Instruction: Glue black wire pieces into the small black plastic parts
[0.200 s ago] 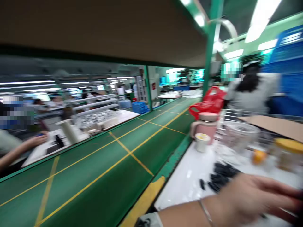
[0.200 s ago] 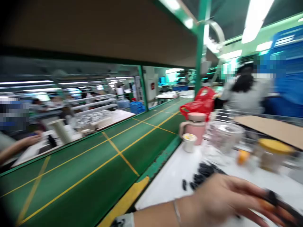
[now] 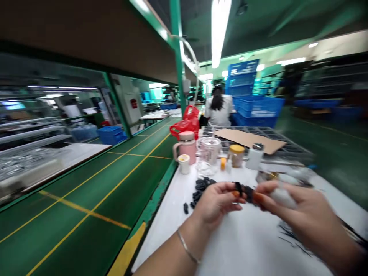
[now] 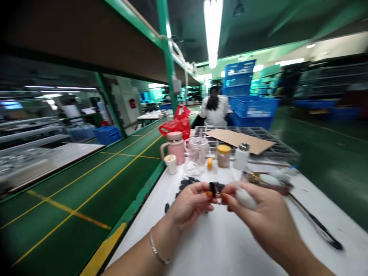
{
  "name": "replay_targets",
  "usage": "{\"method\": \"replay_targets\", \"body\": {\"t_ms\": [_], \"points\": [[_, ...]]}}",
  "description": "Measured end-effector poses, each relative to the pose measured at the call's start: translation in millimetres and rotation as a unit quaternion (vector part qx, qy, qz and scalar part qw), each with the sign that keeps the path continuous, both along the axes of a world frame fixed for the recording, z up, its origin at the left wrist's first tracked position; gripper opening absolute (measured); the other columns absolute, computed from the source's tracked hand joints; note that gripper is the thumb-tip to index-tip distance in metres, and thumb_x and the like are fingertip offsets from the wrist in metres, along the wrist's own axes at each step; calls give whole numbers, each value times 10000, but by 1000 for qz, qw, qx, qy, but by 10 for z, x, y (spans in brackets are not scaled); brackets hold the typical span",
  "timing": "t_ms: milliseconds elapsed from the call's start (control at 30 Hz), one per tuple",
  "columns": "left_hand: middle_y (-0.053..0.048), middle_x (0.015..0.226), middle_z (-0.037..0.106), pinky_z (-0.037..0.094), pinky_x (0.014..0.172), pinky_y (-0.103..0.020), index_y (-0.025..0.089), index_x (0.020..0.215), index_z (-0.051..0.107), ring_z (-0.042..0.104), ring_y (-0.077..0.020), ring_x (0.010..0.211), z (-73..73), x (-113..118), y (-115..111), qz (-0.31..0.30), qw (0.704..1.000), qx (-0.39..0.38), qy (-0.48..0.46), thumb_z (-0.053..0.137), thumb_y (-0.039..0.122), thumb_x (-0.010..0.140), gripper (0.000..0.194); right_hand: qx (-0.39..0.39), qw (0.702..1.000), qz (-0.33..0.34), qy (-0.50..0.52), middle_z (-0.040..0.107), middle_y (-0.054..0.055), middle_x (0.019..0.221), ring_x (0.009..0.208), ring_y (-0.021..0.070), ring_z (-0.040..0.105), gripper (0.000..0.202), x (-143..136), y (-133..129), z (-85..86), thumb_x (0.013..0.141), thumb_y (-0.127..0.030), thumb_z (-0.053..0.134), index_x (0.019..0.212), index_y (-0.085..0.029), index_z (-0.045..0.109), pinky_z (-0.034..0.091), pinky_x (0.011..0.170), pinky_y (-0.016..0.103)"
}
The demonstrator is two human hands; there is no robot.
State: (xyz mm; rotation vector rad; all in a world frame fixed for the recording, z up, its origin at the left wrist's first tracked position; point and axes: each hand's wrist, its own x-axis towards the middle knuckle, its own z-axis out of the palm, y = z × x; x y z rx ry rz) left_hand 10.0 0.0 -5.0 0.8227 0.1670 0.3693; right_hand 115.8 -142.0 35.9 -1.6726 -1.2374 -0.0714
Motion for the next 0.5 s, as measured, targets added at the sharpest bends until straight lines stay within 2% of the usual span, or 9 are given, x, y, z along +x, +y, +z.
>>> {"method": "replay_targets", "body": {"t_ms": [33,100,267,500], "points": [[-113,887,622,477,578,-169,69,934,602,607,-141,716,-4,-11,11,-7,1000,-3,4,856,248,592,463,-35,999,24,14,626,-7,632,525,142,561,175,-20,-21,25,829,-390,658,796,-218,653,437,489,217],[-113,886,621,477,580,-154,71,958,589,606,-132,722,-1,-43,12,-23,1000,4,16,830,224,647,422,-31,998,34,33,607,-19,595,510,136,551,182,-71,-21,45,858,-364,604,766,-211,647,413,467,211],[-116,910,616,498,610,-149,63,948,591,601,-116,733,18,-71,-54,-41,998,38,43,782,198,723,325,-3,1000,-1,-12,666,-21,734,620,120,606,71,-94,-44,-23,824,-245,616,809,-193,663,427,569,201],[-83,826,628,514,602,-155,84,905,602,614,-127,714,-3,-53,-29,-24,996,51,63,815,199,680,330,27,996,1,-84,661,-50,709,592,92,594,101,-24,-50,-138,770,-110,592,805,-188,646,393,592,203]]}}
